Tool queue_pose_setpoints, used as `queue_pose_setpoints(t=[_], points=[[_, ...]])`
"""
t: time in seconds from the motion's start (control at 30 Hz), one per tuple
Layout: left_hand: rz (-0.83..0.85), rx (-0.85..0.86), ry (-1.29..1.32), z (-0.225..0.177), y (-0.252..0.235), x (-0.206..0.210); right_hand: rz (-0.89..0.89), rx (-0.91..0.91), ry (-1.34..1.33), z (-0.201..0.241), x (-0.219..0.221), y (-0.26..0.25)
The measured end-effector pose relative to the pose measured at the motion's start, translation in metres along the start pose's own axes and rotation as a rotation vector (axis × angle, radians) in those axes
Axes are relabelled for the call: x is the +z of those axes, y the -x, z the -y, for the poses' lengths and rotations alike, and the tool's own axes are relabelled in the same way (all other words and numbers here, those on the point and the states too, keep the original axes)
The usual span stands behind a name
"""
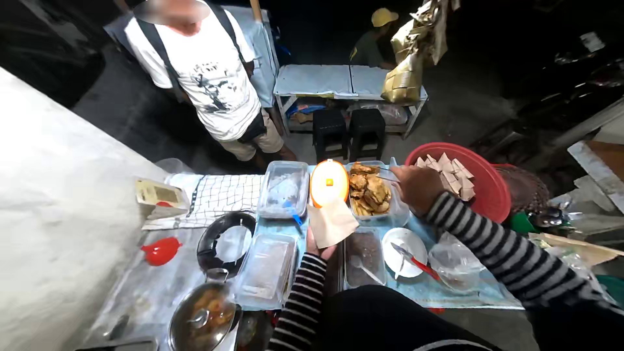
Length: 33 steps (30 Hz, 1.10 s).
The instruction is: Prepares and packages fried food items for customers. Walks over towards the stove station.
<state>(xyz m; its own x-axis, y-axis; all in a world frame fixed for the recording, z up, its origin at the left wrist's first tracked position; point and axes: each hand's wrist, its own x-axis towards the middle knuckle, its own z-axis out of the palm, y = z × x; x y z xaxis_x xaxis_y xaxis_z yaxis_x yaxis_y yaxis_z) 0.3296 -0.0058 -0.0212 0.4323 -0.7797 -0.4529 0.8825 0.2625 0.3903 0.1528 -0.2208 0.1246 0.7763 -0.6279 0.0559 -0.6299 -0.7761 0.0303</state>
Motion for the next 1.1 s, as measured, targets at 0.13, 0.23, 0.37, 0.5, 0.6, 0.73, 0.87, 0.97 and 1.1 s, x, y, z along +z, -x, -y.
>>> queue_pose_setpoints(t=[0.13, 0.23, 0.37, 0.5, 0.6, 0.73, 0.87, 0.97, 1.1], points=[[-0.036, -0.113, 0.02, 0.007, -0.024, 0.014, -0.332, -0.259, 0.031, 0.01, -0.003, 0.047], [-0.032, -0.14, 0.036, 0.009, -0.031, 0.021, -0.334, -0.352, 0.07, 0.022, 0.019, 0.059], [-0.084, -0.145, 0.035, 0.009, -0.038, 0.027, -0.205, -0.41, 0.048, 0.026, 0.031, 0.06], [-0.053, -0.111, 0.069, 0.004, -0.044, 0.013, -0.032, -0.233, -0.003, 0.01, -0.004, 0.053], [-0.039, -0.053, 0.072, -0.005, -0.038, 0.009, 0.28, 0.099, -0.025, 0.008, -0.009, 0.019], [-0.021, -0.018, 0.102, -0.006, -0.031, 0.004, 0.503, 0.337, -0.111, 0.028, 0.062, -0.041], [-0.036, -0.022, 0.087, -0.003, -0.019, 0.007, 0.541, 0.391, -0.166, 0.039, 0.115, -0.07], [-0.062, -0.03, 0.065, -0.004, -0.013, 0.008, 0.541, 0.42, -0.171, 0.037, 0.124, -0.074], [-0.045, -0.014, 0.09, -0.001, -0.018, 0.003, 0.409, 0.492, -0.269, 0.037, 0.099, -0.048]])
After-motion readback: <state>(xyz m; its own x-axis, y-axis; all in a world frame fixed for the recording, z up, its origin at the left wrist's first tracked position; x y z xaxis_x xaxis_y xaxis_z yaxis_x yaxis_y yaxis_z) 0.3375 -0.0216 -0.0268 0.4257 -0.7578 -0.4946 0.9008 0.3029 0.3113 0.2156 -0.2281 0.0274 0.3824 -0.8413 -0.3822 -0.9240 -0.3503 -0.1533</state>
